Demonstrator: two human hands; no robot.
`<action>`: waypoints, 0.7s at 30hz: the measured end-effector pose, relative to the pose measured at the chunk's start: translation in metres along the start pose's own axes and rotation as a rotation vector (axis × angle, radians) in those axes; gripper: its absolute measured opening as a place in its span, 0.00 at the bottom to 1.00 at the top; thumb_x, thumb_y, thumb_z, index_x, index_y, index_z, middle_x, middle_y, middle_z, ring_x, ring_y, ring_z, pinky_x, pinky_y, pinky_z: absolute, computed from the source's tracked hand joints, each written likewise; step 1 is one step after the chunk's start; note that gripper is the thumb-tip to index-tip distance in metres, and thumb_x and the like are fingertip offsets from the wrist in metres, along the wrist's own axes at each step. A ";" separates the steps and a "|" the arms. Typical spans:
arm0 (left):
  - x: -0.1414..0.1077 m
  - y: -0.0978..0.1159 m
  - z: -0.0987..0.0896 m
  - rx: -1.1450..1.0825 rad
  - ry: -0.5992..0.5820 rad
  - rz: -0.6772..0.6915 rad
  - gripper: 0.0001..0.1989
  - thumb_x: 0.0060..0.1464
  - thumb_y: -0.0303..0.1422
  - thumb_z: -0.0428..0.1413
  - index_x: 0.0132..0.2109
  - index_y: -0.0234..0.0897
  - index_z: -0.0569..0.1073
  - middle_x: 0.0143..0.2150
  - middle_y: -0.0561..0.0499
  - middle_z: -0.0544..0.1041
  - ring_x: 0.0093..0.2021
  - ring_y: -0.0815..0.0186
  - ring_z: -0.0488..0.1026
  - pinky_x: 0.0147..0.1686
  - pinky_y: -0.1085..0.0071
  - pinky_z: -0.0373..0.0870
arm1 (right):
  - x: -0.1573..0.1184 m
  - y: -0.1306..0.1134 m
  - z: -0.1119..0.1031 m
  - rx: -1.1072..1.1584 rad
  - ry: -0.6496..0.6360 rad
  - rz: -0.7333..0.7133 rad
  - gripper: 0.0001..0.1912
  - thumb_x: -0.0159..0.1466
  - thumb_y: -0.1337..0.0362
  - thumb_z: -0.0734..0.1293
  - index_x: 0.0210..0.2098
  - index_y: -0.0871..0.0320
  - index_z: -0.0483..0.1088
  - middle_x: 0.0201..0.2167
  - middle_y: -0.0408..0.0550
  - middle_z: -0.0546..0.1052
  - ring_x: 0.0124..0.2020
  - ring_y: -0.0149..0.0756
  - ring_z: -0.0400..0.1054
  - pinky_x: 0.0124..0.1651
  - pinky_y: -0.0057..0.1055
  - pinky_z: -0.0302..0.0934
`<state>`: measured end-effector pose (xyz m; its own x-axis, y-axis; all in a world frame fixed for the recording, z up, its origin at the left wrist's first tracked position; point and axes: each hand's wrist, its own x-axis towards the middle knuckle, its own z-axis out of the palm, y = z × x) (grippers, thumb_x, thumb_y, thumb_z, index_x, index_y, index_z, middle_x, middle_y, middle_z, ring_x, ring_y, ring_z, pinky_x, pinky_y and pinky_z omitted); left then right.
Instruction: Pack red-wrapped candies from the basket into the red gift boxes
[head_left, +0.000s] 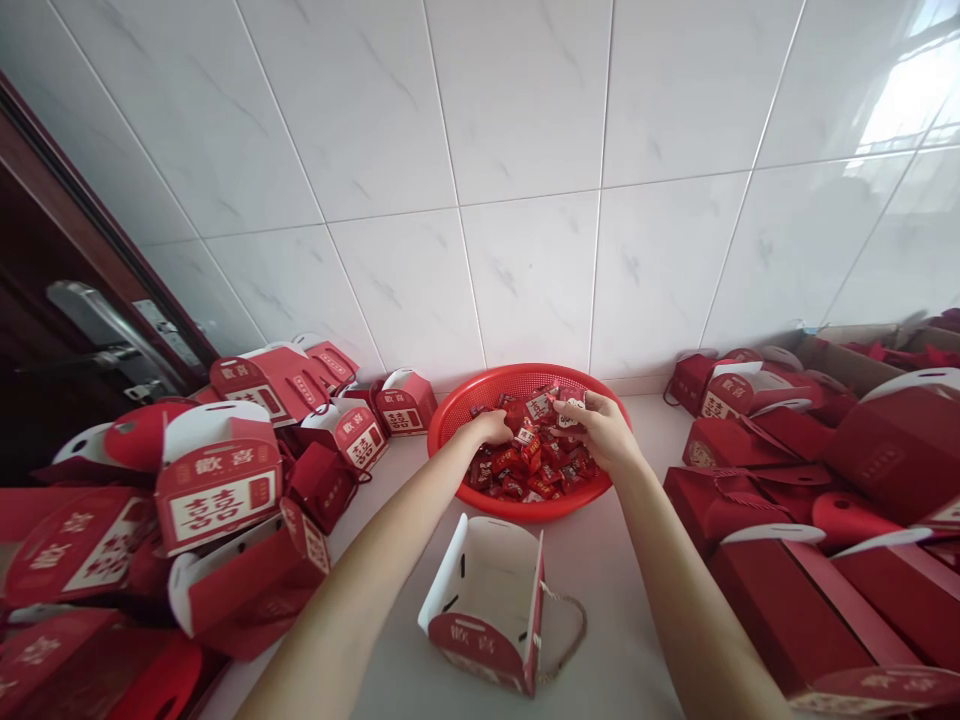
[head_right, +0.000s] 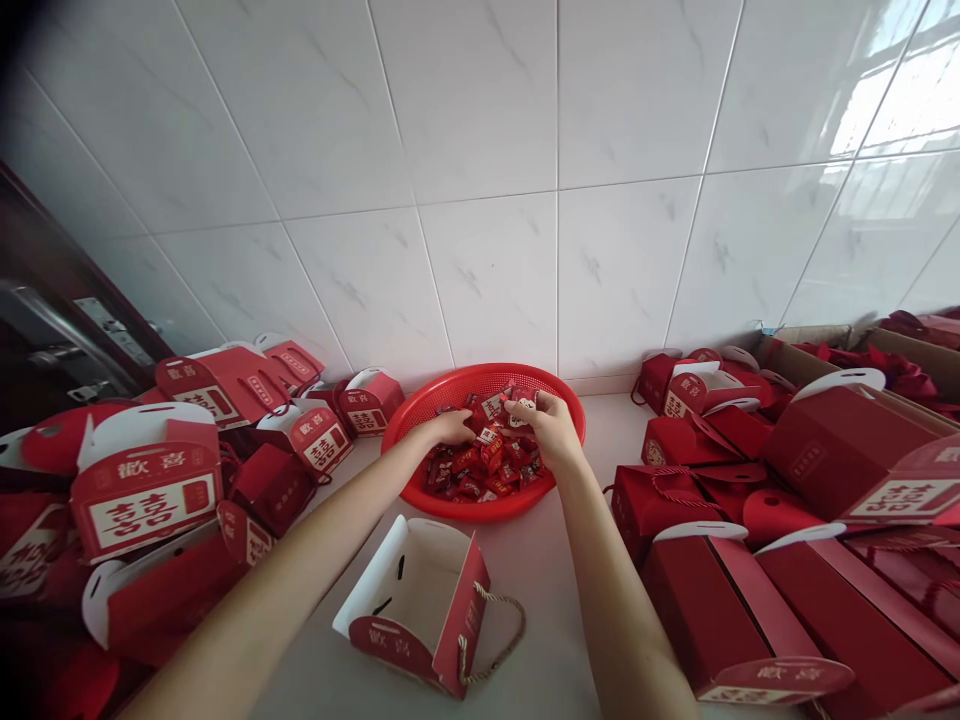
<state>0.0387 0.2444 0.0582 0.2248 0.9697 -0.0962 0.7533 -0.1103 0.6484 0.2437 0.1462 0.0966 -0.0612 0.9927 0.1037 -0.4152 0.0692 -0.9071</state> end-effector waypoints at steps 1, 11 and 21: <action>-0.002 0.001 -0.001 -0.011 -0.028 -0.011 0.17 0.64 0.38 0.56 0.57 0.36 0.71 0.56 0.43 0.73 0.50 0.59 0.74 0.48 0.56 0.75 | 0.000 0.000 0.000 0.000 0.000 0.000 0.20 0.40 0.55 0.82 0.27 0.58 0.75 0.28 0.45 0.77 0.33 0.37 0.73 0.36 0.34 0.75; -0.020 0.026 -0.008 -0.252 -0.120 0.036 0.02 0.39 0.26 0.62 0.25 0.38 0.78 0.25 0.53 0.79 0.28 0.63 0.76 0.29 0.72 0.71 | -0.001 -0.002 0.001 0.004 0.002 -0.002 0.19 0.41 0.57 0.81 0.28 0.59 0.76 0.27 0.44 0.77 0.29 0.33 0.72 0.31 0.29 0.72; -0.023 0.027 -0.007 -0.241 -0.144 0.012 0.04 0.33 0.24 0.61 0.20 0.37 0.76 0.17 0.56 0.72 0.19 0.68 0.66 0.20 0.72 0.62 | 0.000 0.000 0.000 0.017 0.007 -0.007 0.18 0.42 0.57 0.81 0.28 0.59 0.76 0.28 0.44 0.77 0.31 0.35 0.72 0.33 0.32 0.74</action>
<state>0.0493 0.2209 0.0831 0.3319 0.9255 -0.1825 0.5853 -0.0503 0.8092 0.2433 0.1459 0.0964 -0.0521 0.9929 0.1071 -0.4305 0.0744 -0.8995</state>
